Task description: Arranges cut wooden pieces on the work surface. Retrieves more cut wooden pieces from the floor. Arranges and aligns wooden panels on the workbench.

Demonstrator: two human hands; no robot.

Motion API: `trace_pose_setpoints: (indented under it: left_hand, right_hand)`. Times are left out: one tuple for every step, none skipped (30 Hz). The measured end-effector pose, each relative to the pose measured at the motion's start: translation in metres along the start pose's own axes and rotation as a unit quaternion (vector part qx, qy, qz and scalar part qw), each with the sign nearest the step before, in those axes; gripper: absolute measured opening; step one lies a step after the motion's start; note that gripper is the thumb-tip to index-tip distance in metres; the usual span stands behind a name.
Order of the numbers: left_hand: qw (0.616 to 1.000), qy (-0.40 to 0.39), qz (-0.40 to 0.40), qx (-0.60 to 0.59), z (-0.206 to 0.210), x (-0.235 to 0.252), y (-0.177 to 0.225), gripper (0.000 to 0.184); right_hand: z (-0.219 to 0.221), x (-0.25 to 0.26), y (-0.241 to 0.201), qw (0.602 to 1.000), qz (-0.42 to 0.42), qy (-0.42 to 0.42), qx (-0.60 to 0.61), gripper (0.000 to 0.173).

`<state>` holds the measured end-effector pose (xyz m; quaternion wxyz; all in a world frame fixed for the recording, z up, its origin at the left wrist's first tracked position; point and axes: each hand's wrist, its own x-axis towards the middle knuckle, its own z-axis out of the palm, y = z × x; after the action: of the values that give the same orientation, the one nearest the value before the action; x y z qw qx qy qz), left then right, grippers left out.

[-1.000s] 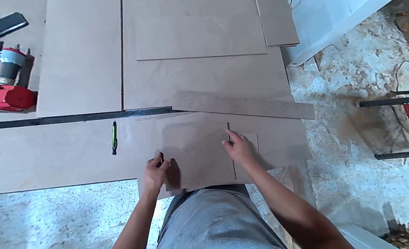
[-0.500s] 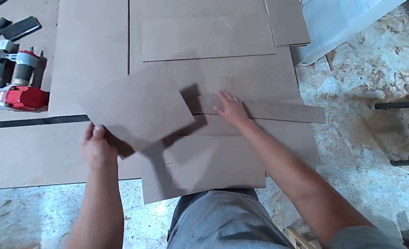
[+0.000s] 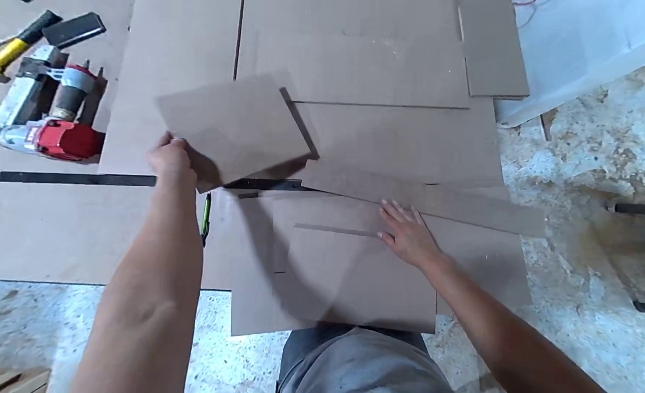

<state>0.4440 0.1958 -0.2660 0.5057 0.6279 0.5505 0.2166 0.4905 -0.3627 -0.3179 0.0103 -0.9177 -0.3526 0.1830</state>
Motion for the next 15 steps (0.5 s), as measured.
trace_pose_setpoints:
  left_hand:
    - [0.999,-0.019,-0.008,0.025,0.012,0.001,0.001,0.042]
    - [0.998,-0.039,-0.017,0.043,0.024,0.0,0.002,0.04]
    - [0.997,-0.057,-0.024,0.054,0.034,0.0,0.003,0.038]
    - [0.995,-0.075,-0.027,0.064,0.043,0.001,0.004,0.037]
    - [0.993,-0.09,-0.022,0.079,0.05,0.004,0.004,0.035]
    - [0.99,-0.103,-0.013,0.1,0.056,0.006,0.004,0.035]
    - [0.986,-0.113,-0.006,0.126,0.06,0.009,0.004,0.034]
    - [0.981,-0.121,-0.001,0.15,0.064,0.011,0.003,0.033]
    - [0.978,-0.126,0.004,0.165,0.067,0.011,0.002,0.033]
    - [0.976,-0.129,0.006,0.174,0.068,0.011,0.001,0.033]
    - [0.975,-0.13,0.007,0.179,0.069,0.009,-0.001,0.033]
    - [0.974,-0.131,0.006,0.185,0.069,0.009,-0.003,0.033]
    - [0.972,-0.127,0.006,0.196,0.069,0.012,-0.006,0.034]
    - [0.97,-0.121,0.005,0.211,0.069,0.014,-0.009,0.035]
    - [0.968,-0.111,0.004,0.226,0.069,0.017,-0.01,0.036]
  right_hand:
    - [-0.003,-0.002,-0.001,1.0,0.001,-0.01,0.0,0.064]
    - [-0.008,-0.003,-0.002,1.0,0.002,-0.013,0.006,0.061]
    - [-0.015,0.0,0.0,1.0,0.007,-0.01,0.015,0.056]
    - [-0.022,0.006,0.003,1.0,0.017,0.008,0.025,0.053]
    - [-0.028,0.015,0.008,0.998,0.032,0.039,0.034,0.051]
    - [-0.034,0.027,0.015,0.997,0.048,0.058,0.035,0.057]
    - [-0.038,0.039,0.022,0.996,0.064,0.05,0.029,0.071]
    - [-0.04,0.051,0.029,0.997,0.072,0.028,0.021,0.087]
    - [-0.036,0.06,0.038,0.998,0.066,0.011,0.016,0.094]
    - [-0.029,0.065,0.046,0.999,0.051,0.001,0.016,0.094]
    - [-0.022,0.065,0.052,0.999,0.035,0.003,0.021,0.09]
    - [-0.016,0.062,0.057,0.999,0.023,0.005,0.027,0.085]
    - [-0.012,0.057,0.062,0.999,0.016,0.004,0.032,0.083]
    - [-0.011,0.048,0.068,0.999,0.01,0.006,0.036,0.081]
    - [-0.011,0.039,0.076,0.999,0.006,0.006,0.038,0.08]
